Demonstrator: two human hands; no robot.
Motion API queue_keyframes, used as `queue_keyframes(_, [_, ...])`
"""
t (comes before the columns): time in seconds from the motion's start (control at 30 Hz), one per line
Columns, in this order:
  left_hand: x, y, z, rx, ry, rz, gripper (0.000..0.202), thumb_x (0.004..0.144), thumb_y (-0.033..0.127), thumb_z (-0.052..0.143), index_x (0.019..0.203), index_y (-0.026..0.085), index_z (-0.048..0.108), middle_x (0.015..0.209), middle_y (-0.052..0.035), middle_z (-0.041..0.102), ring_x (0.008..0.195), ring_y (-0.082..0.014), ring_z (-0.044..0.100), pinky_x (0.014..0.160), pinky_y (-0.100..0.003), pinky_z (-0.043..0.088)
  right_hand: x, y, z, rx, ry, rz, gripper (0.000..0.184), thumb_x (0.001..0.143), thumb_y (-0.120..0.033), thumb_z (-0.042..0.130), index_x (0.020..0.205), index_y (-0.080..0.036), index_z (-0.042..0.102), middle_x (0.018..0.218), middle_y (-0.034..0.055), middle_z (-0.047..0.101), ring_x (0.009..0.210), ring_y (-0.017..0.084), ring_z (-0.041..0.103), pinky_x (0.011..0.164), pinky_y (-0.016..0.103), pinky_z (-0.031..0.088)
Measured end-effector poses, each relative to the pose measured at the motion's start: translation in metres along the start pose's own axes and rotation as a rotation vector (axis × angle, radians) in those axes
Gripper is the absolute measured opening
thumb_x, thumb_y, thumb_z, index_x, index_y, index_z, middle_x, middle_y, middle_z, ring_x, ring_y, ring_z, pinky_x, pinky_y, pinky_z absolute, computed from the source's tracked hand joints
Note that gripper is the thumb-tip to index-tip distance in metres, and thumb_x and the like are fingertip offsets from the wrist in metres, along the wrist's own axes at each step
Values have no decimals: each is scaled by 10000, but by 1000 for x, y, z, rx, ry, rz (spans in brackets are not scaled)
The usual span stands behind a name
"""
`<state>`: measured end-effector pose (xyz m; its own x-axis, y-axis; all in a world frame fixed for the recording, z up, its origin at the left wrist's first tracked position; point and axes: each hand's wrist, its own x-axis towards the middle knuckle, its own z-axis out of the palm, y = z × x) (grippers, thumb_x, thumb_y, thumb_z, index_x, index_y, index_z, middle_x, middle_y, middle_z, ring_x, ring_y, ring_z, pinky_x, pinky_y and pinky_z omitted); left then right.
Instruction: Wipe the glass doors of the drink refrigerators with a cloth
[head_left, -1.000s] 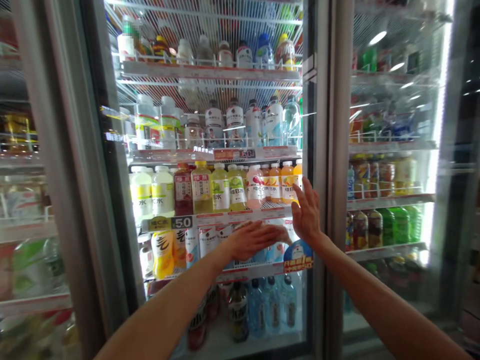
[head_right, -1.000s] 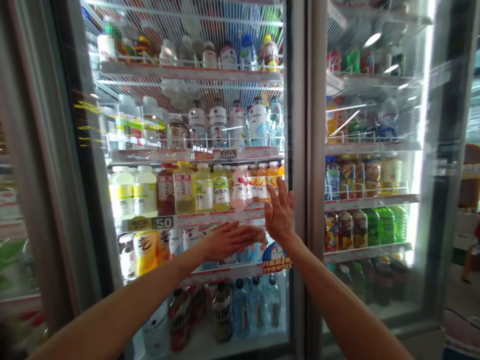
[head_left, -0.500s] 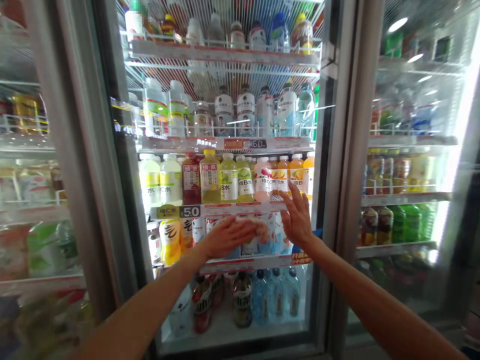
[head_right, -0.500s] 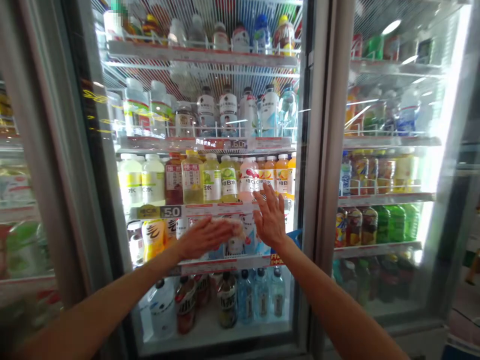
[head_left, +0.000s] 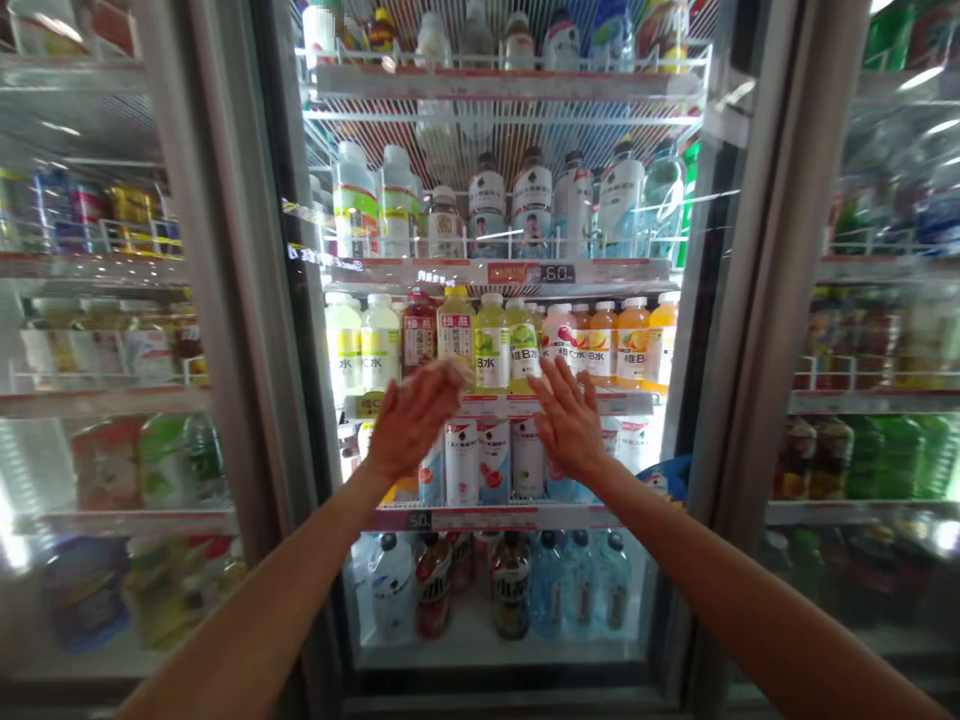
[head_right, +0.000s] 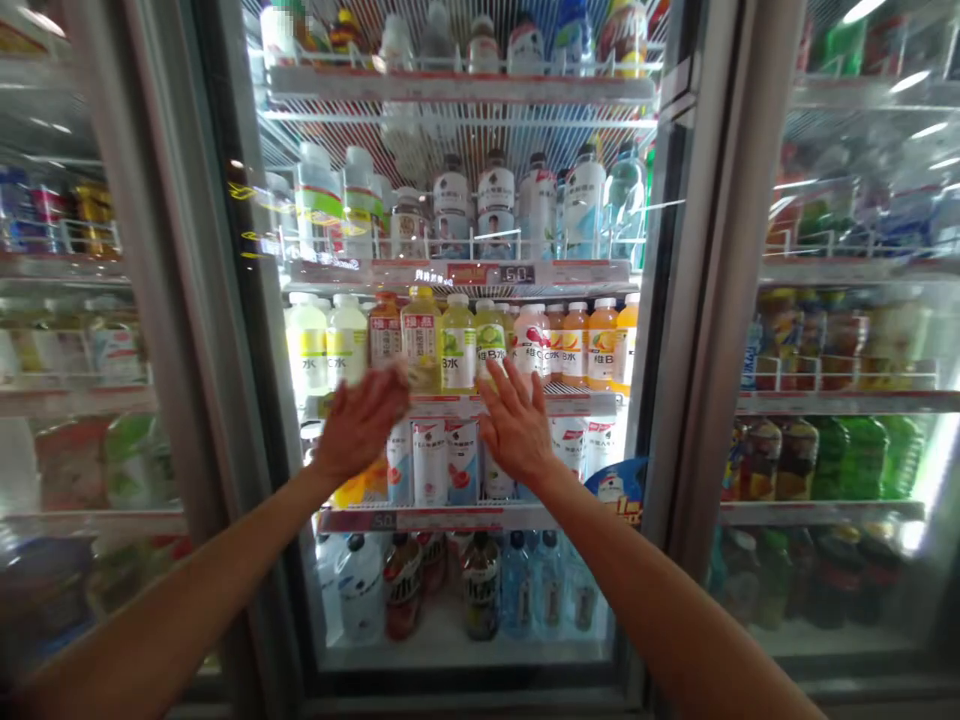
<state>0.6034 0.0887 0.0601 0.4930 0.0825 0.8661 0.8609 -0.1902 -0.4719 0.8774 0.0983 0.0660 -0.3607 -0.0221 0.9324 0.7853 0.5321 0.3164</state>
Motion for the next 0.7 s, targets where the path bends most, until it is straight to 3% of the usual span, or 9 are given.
queue_keyframes(0.07, [0,-19,-2,34,154,-407,550,911,276,401,1437,246,242,1522,-68,191,1422,-210,70,1160,-480,57,2,4,-2,-13,11,33,636,910,-222,371,1468,-296,75,1532,18,215,1415,221,170,1135,508,189])
queue_keyframes(0.13, [-7,-19,-3,53,237,-574,571,912,269,388,1449,221,200,1529,-90,141,1422,-236,51,1148,-523,84,2,4,-2,-10,5,26,644,908,-218,374,1469,-298,67,1542,12,181,1414,222,174,1135,506,197])
queue_keyframes(0.2, [-22,-2,-2,64,186,-423,587,901,238,409,1449,242,197,1521,-79,170,1420,-219,66,1153,-502,99,-1,0,-1,4,-1,-2,648,906,-216,378,1468,-300,68,1546,10,165,1411,225,184,1132,504,206])
queue_keyframes(0.27, [-37,14,-2,54,65,-80,599,883,209,450,1434,290,231,1498,-48,254,1415,-180,103,1165,-445,95,-5,-6,0,16,-3,-22,644,905,-214,381,1468,-301,79,1545,11,167,1409,227,192,1131,504,208])
queue_keyframes(0.37, [-48,11,-6,16,-56,216,576,880,199,462,1408,342,281,1458,-7,353,1406,-149,144,1169,-405,93,-7,-10,1,26,-16,-17,643,902,-216,393,1464,-313,95,1546,5,166,1406,226,201,1134,503,200])
queue_keyframes(0.5, [-38,-18,-7,109,157,-413,568,908,230,397,1444,237,210,1514,-101,197,1419,-207,85,1141,-482,170,-7,-2,-3,26,0,20,641,906,-213,384,1461,-328,85,1552,-4,137,1411,230,184,1126,511,217])
queue_keyframes(0.57, [-35,-12,-4,127,226,-552,582,906,231,402,1449,210,193,1521,-117,150,1422,-224,45,1135,-511,156,-8,-2,-4,24,0,24,635,907,-214,379,1460,-327,88,1552,-3,135,1413,229,177,1124,513,221])
queue_keyframes(0.63, [-36,11,0,86,133,-307,589,891,217,436,1441,236,224,1514,-89,190,1423,-204,43,1154,-477,108,-11,-6,-3,32,-19,9,628,906,-212,381,1459,-321,104,1551,1,140,1413,228,177,1127,509,215])
queue_keyframes(0.7, [-40,33,2,22,-20,114,575,876,205,468,1416,284,285,1492,-32,272,1420,-149,67,1171,-404,68,-15,-13,-2,47,-40,-13,621,903,-206,382,1457,-313,124,1550,7,148,1410,225,187,1129,500,216])
